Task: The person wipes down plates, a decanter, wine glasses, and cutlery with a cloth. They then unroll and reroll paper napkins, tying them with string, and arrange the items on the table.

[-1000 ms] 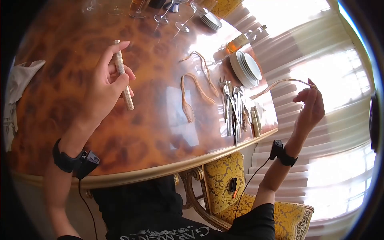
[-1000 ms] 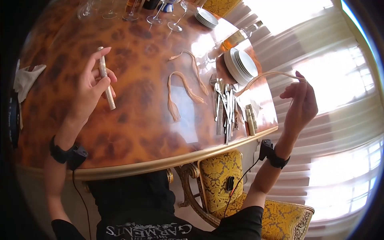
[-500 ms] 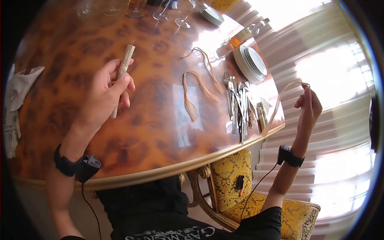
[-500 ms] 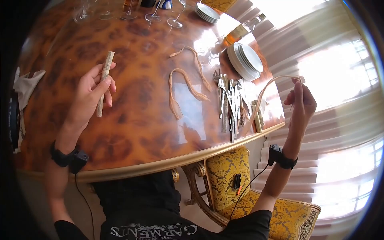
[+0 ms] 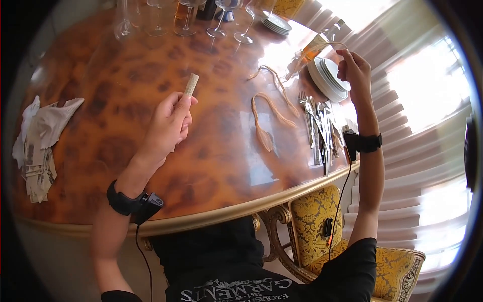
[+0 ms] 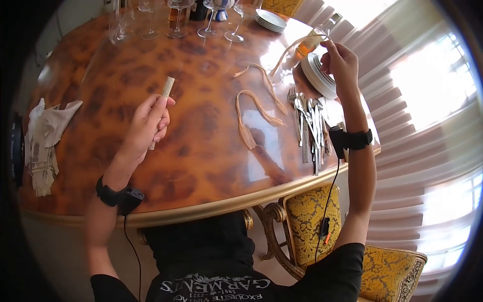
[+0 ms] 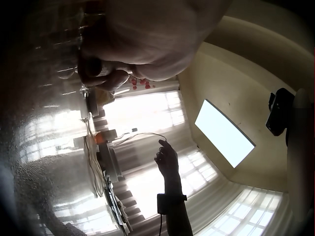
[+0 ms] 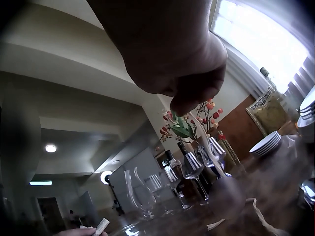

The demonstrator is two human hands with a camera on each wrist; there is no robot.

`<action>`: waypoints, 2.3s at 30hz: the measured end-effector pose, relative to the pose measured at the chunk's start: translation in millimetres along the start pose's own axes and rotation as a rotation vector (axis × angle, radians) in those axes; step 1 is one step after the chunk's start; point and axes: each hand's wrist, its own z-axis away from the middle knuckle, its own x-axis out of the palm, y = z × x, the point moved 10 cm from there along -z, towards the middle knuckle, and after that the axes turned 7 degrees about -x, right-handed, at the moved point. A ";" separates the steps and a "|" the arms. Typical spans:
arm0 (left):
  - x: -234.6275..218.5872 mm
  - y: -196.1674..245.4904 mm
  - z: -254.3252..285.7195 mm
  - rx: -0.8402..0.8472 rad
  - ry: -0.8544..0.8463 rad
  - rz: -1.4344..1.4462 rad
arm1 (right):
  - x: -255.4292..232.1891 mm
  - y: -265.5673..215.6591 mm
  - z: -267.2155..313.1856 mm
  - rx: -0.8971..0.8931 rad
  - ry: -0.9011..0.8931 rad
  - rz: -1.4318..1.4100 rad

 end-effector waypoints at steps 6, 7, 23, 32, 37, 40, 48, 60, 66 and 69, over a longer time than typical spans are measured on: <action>6.8 -3.2 -0.6 0.010 -0.041 0.043 | 75.9 82.7 29.9 0.196 -0.480 0.200; 10.5 -1.2 2.5 -0.003 -0.035 0.026 | 86.2 97.8 34.3 -0.071 -0.533 0.415; 124.5 31.3 45.1 0.042 -0.507 -0.378 | 174.8 -71.0 199.2 0.138 -0.497 -0.715; 152.1 21.0 19.1 0.051 -0.682 -0.339 | 134.3 -39.3 206.1 0.233 -0.419 -0.622; 152.3 10.1 6.5 0.127 -0.613 -0.425 | 126.5 -31.2 214.4 0.264 -0.386 -0.672; 161.1 27.5 24.1 0.306 -0.542 -0.560 | 120.1 -27.1 207.1 0.180 -0.274 -0.572; 147.1 90.0 60.4 0.700 -0.172 -0.908 | 130.3 -15.2 199.2 0.321 -0.219 -0.602; 118.9 113.0 73.7 0.393 -0.209 -0.692 | 103.0 24.3 207.9 0.372 -0.177 -0.586; 116.2 96.8 66.6 0.312 -0.231 -0.621 | 84.1 39.8 211.8 0.360 -0.096 -0.591; 145.6 126.1 115.7 0.856 -0.321 -0.792 | 59.5 44.7 215.5 0.398 -0.108 -0.585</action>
